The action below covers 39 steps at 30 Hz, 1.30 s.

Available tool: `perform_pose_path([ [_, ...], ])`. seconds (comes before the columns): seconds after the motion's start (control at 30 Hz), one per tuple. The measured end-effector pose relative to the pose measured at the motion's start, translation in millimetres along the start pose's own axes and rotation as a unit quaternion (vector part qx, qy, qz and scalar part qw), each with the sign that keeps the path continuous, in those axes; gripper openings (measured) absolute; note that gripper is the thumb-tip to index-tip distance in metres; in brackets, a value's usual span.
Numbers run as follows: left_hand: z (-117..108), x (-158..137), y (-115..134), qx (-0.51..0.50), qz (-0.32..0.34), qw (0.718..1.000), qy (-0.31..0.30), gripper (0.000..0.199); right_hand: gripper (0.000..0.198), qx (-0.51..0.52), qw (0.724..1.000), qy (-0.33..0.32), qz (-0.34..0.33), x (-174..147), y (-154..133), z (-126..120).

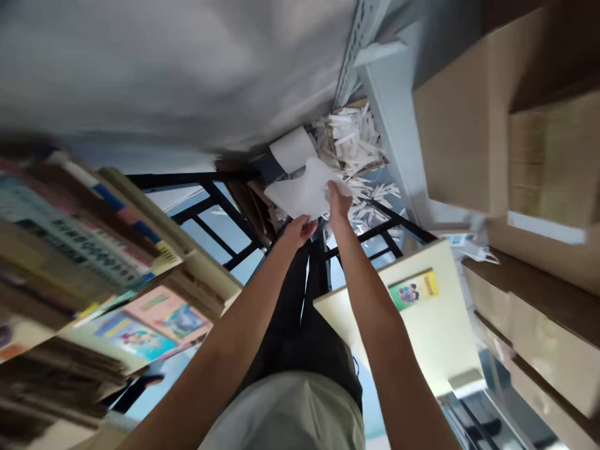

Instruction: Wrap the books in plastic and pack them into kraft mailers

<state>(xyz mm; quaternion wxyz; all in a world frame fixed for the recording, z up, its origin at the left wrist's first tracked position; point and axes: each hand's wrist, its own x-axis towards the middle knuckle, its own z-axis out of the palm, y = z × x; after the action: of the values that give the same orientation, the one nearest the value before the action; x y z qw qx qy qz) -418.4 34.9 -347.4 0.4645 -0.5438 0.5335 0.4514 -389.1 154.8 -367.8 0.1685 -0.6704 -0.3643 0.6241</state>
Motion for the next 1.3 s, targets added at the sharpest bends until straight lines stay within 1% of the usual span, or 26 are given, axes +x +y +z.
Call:
perform_pose_path([
  [0.03,-4.9,-16.2,-2.8,0.029,0.007,0.999,-0.013,0.024,0.02,-0.01,0.999,-0.009,-0.03,-19.7,-15.8,-14.6],
  [0.13,-19.3,-62.5,-12.8,0.106,0.031,0.992,-0.061,0.029,0.035,-0.055,0.994,-0.005,-0.098,-80.7,-58.2,-62.4],
  [0.23,-33.8,-104.6,-23.8,0.183,0.032,0.974,-0.127,0.03,0.047,-0.098,0.982,0.01,-0.161,-136.7,-93.4,-109.7],
  [0.33,-47.5,-141.1,-32.9,0.316,0.065,0.926,-0.193,0.023,0.051,-0.136,0.966,0.014,-0.22,-180.6,-124.9,-149.6],
  [0.4,-54.8,-164.8,-36.7,0.376,0.111,0.896,-0.208,0.021,0.052,-0.151,0.956,0.017,-0.251,-202.5,-144.8,-170.2],
  [0.43,-57.5,-177.7,-37.6,0.379,0.143,0.89,-0.209,0.023,0.051,-0.149,0.953,0.026,-0.264,-211.4,-154.1,-178.8],
  [0.47,-59.2,-191.9,-37.9,0.362,0.179,0.89,-0.212,0.026,0.049,-0.14,0.951,0.04,-0.273,-219.3,-162.8,-186.3],
  [0.53,-59.5,-224.2,-36.2,0.302,0.264,0.884,-0.239,0.033,0.043,-0.113,0.948,0.066,-0.29,-232.0,-177.1,-198.3],
  [0.57,-57.7,-241.7,-34.4,0.264,0.303,0.878,-0.258,0.036,0.041,-0.103,0.947,0.066,-0.298,-237.2,-182.3,-202.8],
  [0.63,-50.8,-276.3,-29.8,0.209,0.357,0.862,-0.293,0.04,0.039,-0.095,0.945,0.052,-0.309,-246.5,-187.8,-208.9],
  [0.67,-46.1,-291.5,-27.7,0.204,0.379,0.847,-0.31,0.042,0.039,-0.094,0.946,0.043,-0.308,-251.4,-187.9,-210.5],
  [0.7,-41.1,-304.4,-26.3,0.216,0.404,0.825,-0.331,0.045,0.038,-0.09,0.947,0.039,-0.305,-257.1,-186.3,-211.1],
  [0.77,-32.5,-321.6,-27.5,0.272,0.447,0.761,-0.383,0.055,0.035,-0.071,0.955,0.049,-0.283,-272.4,-179.5,-210.0],
  [0.83,-29.3,-328.5,-35.4,0.336,0.466,0.697,-0.429,0.065,0.031,-0.048,0.965,0.061,-0.252,-294.1,-170.7,-207.6],
  [0.87,-30.6,-329.4,-41.6,0.36,0.466,0.677,-0.442,0.069,0.029,-0.042,0.968,0.06,-0.24,-306.5,-166.8,-206.9],
  [0.9,-34.1,-329.4,-48.8,0.377,0.461,0.67,-0.444,0.071,0.027,-0.041,0.969,0.052,-0.236,-319.0,-163.6,-207.2],
  [0.93,-39.5,-329.2,-56.3,0.389,0.455,0.672,-0.436,0.07,0.024,-0.043,0.969,0.033,-0.241,-330.3,-161.3,-208.6],
  [0.97,-46.3,-329.1,-63.4,0.396,0.451,0.681,-0.42,0.068,0.022,-0.047,0.967,0.007,-0.251,-339.4,-159.9,-211.4],
  [1.03,-62.2,-330.2,-74.5,0.392,0.456,0.707,-0.372,0.061,0.023,-0.049,0.962,-0.026,-0.266,-347.2,-159.6,-220.8],
  [1.07,-70.0,-331.5,-77.7,0.378,0.463,0.723,-0.346,0.057,0.025,-0.046,0.964,-0.021,-0.262,-345.0,-160.4,-226.6],
  [1.13,-83.4,-335.1,-79.5,0.332,0.47,0.758,-0.308,0.048,0.036,-0.029,0.972,0.022,-0.232,-329.5,-163.9,-237.4],
  [1.17,-88.7,-336.9,-78.3,0.306,0.468,0.775,-0.295,0.044,0.046,-0.014,0.976,0.042,-0.212,-318.1,-166.6,-241.0],
  [1.2,-93.0,-338.5,-75.9,0.283,0.46,0.79,-0.289,0.04,0.057,0.006,0.98,0.049,-0.193,-305.7,-170.2,-242.7],
  [1.23,-96.6,-339.7,-72.5,0.267,0.45,0.803,-0.287,0.036,0.066,0.03,0.984,0.038,-0.174,-293.6,-174.6,-242.0],
  [1.27,-99.7,-340.5,-68.2,0.255,0.438,0.813,-0.286,0.033,0.071,0.057,0.987,0.015,-0.153,-282.9,-180.0,-239.1],
  [1.3,-102.6,-341.0,-63.2,0.247,0.427,0.823,-0.282,0.029,0.071,0.084,0.988,-0.014,-0.128,-274.4,-186.5,-234.0],
])
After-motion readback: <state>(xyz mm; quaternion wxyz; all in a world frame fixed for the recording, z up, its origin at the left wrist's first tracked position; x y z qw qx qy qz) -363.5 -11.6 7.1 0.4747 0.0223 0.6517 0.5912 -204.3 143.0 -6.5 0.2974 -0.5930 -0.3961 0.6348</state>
